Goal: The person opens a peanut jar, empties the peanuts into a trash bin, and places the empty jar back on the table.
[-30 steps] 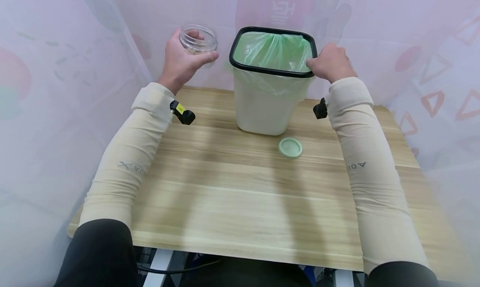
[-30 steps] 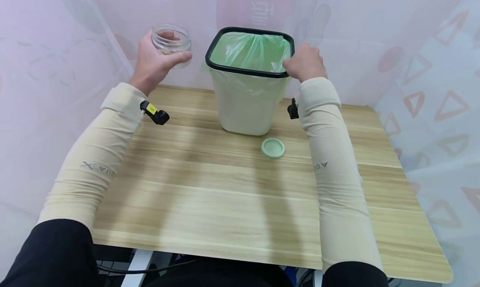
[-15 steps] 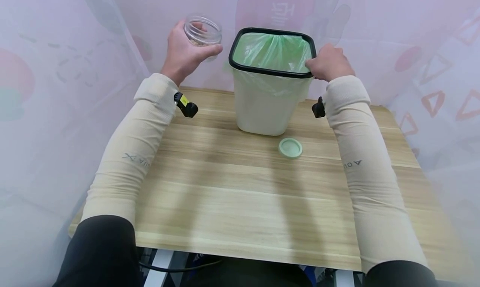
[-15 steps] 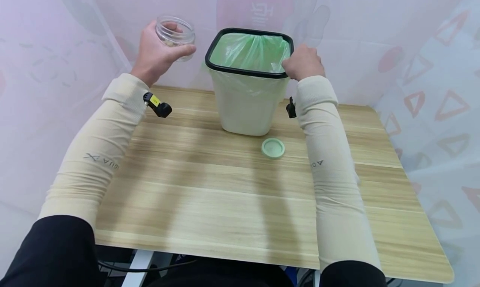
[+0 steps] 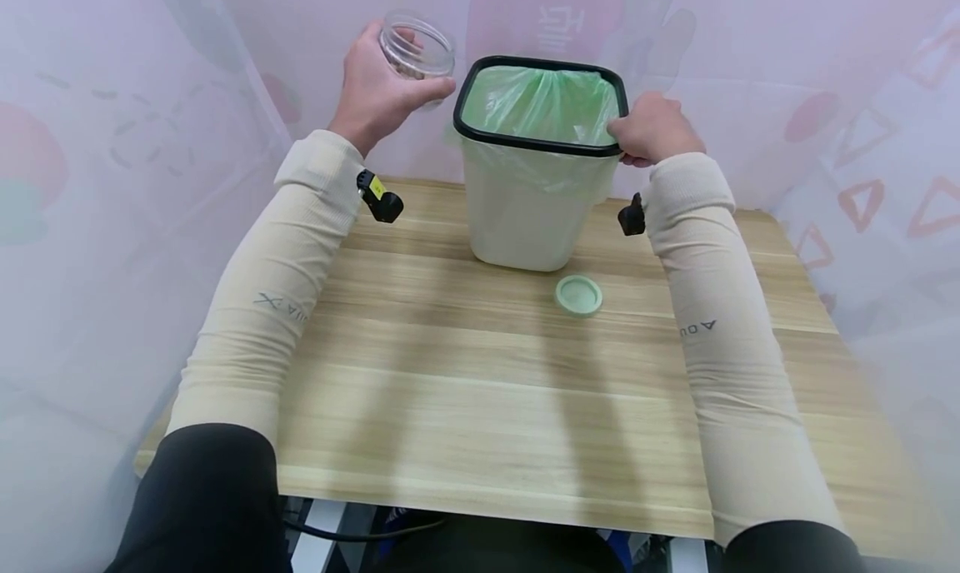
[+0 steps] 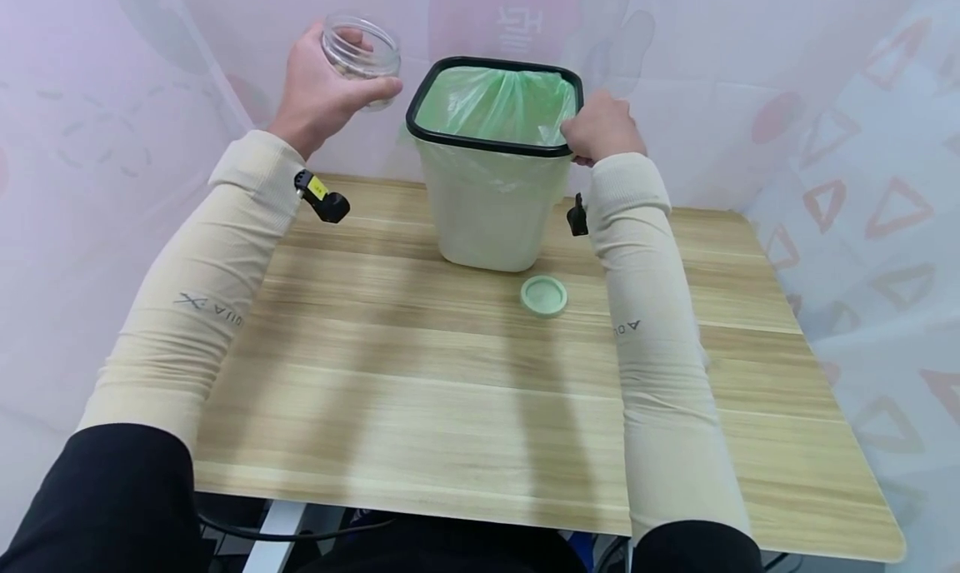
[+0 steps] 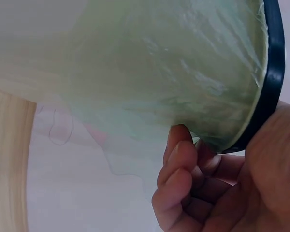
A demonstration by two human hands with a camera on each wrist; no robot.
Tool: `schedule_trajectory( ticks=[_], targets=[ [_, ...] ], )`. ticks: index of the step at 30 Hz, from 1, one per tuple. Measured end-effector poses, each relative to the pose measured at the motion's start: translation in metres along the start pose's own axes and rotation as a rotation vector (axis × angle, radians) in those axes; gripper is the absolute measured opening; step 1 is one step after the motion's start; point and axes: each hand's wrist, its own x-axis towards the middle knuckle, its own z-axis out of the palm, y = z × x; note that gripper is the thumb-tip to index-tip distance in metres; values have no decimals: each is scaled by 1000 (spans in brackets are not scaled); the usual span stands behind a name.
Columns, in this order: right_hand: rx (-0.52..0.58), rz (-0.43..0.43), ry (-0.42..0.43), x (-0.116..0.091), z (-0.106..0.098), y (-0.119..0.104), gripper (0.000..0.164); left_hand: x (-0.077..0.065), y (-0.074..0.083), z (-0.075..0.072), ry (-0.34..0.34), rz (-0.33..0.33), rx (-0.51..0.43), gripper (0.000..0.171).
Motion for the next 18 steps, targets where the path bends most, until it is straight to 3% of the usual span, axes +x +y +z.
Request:
schedule_trajectory(
  ticks=[8, 18],
  targets=[
    [37, -3, -1, 5, 3, 3, 30, 5, 3, 7, -12, 18, 20, 76],
    [57, 10, 20, 5, 5, 3, 28, 8, 10, 11, -32, 54, 171, 77]
  ],
)
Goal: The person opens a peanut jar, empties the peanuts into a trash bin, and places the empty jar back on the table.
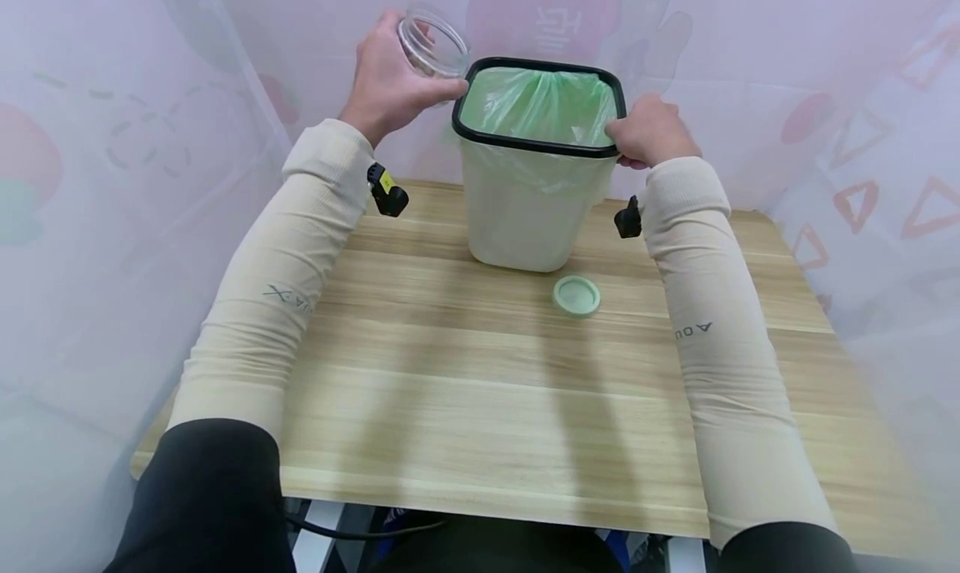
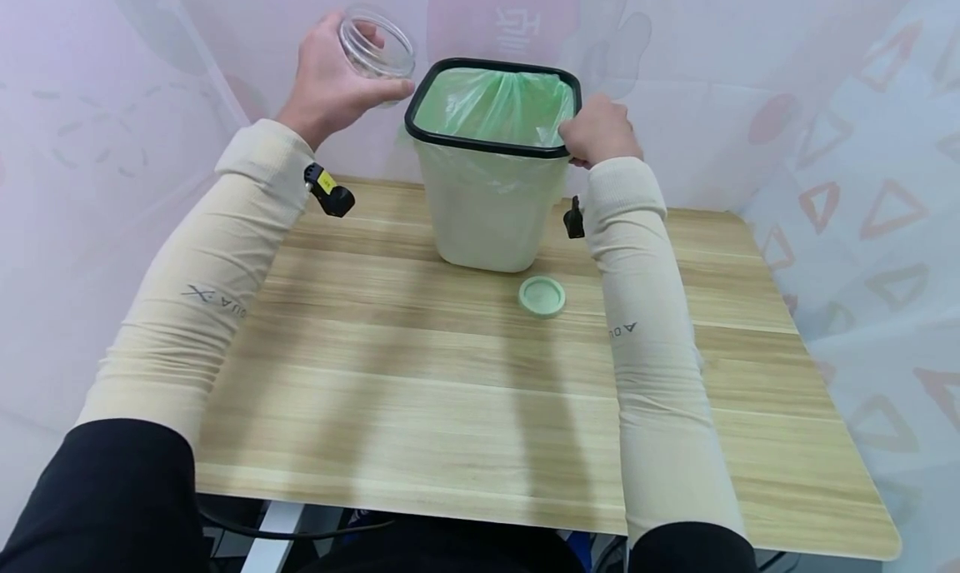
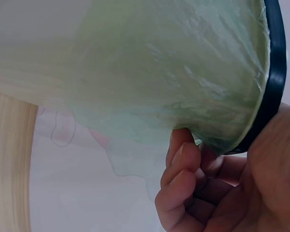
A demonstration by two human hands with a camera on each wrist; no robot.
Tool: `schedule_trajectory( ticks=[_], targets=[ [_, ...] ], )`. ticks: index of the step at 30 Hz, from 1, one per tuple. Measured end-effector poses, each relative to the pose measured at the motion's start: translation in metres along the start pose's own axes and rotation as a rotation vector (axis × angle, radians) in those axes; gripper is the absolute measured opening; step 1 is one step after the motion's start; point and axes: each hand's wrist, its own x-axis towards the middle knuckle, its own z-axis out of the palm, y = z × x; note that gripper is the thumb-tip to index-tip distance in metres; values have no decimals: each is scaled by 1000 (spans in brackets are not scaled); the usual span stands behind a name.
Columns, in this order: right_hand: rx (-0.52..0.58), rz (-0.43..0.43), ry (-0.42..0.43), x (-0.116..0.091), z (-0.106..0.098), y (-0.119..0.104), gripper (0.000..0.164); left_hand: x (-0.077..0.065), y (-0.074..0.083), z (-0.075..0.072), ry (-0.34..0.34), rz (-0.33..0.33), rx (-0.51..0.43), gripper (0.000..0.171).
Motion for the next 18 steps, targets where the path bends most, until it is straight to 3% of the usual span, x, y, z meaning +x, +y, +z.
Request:
schedule_trajectory(
  ticks=[11, 18],
  targets=[
    [4, 11, 4, 0, 0, -1, 27, 9, 8, 0, -21, 105, 222, 77],
    [9, 10, 7, -2, 0, -2, 27, 14, 13, -1, -86, 172, 359, 81]
  ],
)
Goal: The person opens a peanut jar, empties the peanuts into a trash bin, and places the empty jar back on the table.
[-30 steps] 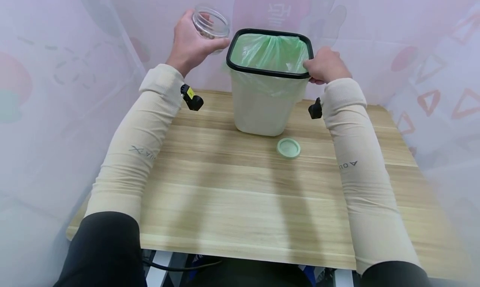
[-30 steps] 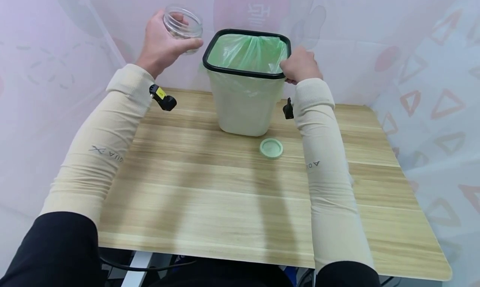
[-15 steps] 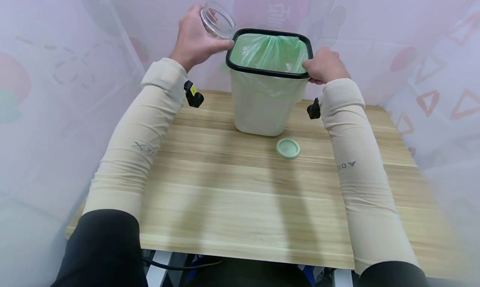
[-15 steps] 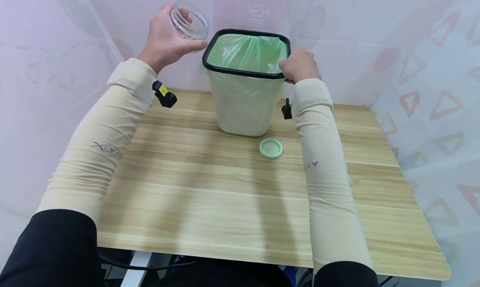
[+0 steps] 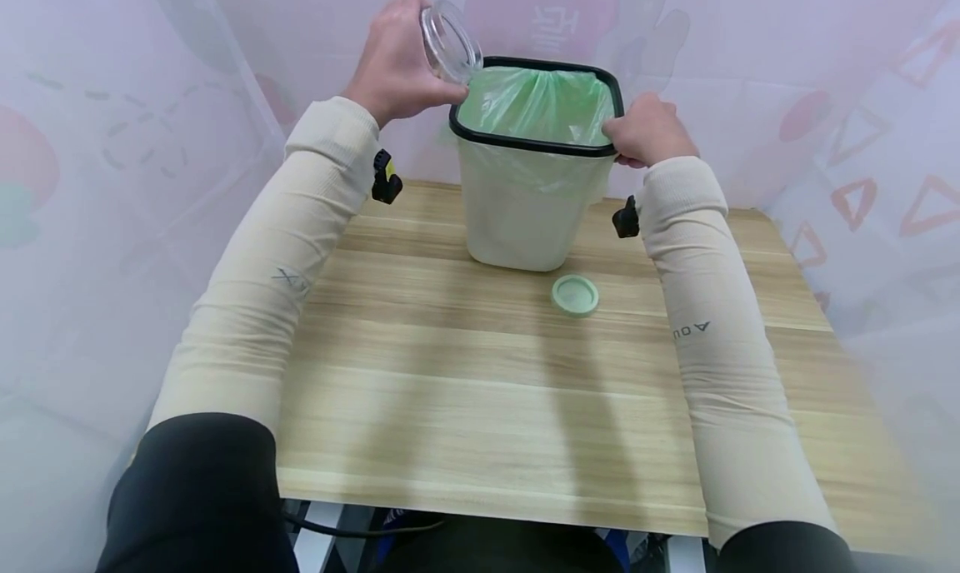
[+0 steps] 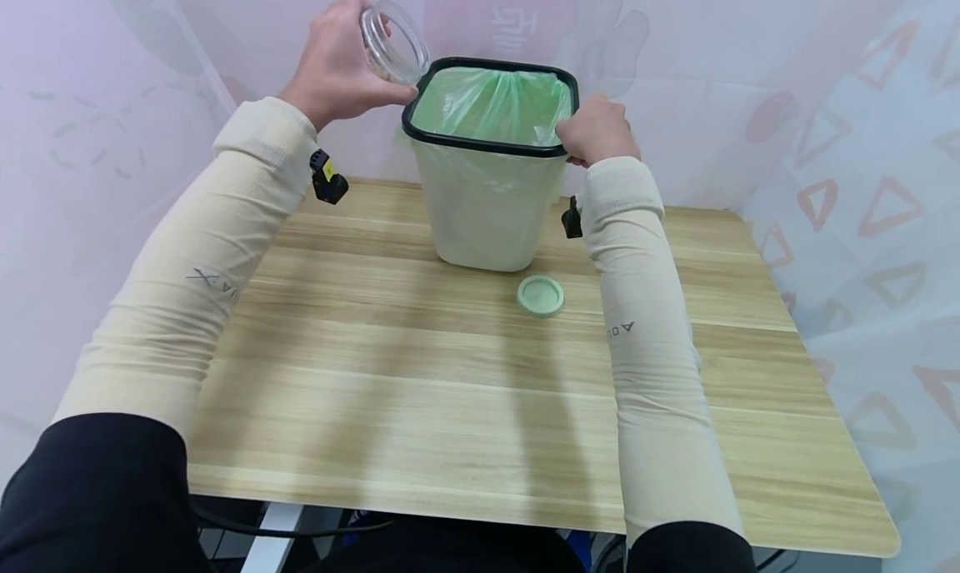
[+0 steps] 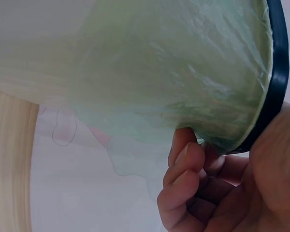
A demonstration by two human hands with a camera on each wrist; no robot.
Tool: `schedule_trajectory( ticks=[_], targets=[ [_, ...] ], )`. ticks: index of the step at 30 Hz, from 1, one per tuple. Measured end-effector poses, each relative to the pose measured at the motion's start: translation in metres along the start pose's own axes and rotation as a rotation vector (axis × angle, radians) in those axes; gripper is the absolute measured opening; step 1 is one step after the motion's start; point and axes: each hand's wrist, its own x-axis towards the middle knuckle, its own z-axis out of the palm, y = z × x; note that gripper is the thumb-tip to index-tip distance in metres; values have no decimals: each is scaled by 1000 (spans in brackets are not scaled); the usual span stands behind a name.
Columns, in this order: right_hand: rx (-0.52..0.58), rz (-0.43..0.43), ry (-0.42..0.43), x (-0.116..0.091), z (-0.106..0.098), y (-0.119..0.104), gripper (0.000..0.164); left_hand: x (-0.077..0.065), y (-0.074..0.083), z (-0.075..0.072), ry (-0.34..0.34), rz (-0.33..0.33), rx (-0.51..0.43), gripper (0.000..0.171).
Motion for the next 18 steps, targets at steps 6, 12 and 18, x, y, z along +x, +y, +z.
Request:
schedule_trajectory(
  ticks=[6, 12, 18],
  targets=[
    [-6, 3, -1, -1, 0, 0, 27, 8, 3, -3, -76, 34, 111, 84],
    [0, 1, -1, 0, 1, 1, 25, 12, 7, -7, -125, 75, 193, 88],
    [0, -2, 3, 1, 0, 0, 25, 17, 10, -8, -149, 230, 350, 85]
  ],
)
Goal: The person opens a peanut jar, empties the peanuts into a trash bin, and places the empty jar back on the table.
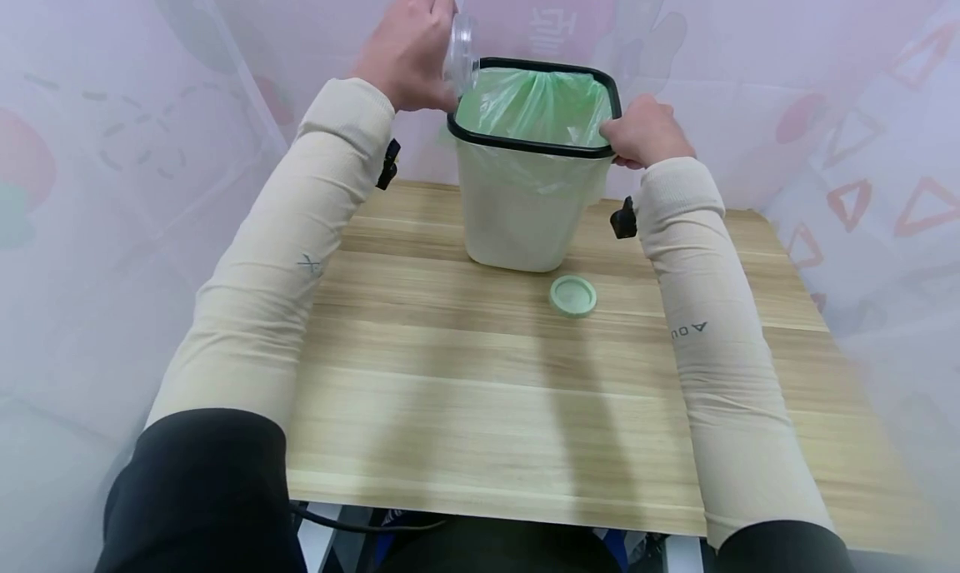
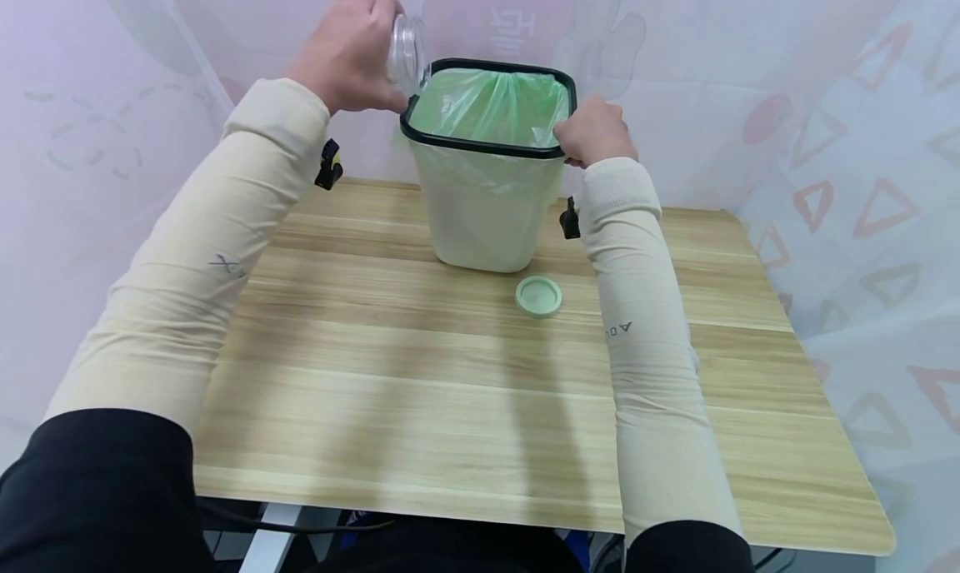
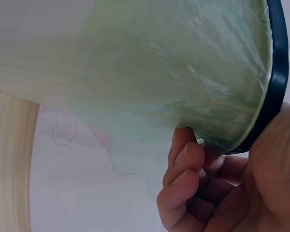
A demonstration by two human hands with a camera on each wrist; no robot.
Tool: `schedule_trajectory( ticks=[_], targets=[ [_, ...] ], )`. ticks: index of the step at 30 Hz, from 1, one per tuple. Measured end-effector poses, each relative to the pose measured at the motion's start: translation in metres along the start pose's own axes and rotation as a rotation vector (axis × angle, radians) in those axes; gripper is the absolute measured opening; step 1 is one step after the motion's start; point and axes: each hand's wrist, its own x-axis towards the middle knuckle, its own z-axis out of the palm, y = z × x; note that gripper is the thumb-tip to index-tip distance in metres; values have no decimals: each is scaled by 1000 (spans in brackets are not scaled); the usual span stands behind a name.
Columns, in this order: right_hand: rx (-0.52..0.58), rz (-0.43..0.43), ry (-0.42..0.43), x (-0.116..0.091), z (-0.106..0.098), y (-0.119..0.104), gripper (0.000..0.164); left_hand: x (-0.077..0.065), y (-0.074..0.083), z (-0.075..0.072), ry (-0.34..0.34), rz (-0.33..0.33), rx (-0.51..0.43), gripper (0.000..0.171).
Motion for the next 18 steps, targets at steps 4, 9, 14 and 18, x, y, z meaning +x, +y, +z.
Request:
schedule_trajectory(
  ticks=[4, 9, 14, 18],
  targets=[
    [-2, 1, -2, 0, 0, 0, 25, 2, 1, 1, -21, 72, 106, 84],
    [-5, 3, -4, 1, 1, -1, 23, 3, 3, 4, -23, 85, 176, 81],
    [-12, 17, -1, 2, 2, -1, 24, 4, 6, 5, -26, 98, 238, 80],
    [-13, 20, 1, 2, 2, -1, 25, 6, 11, 4, -17, 111, 280, 79]
  ],
)
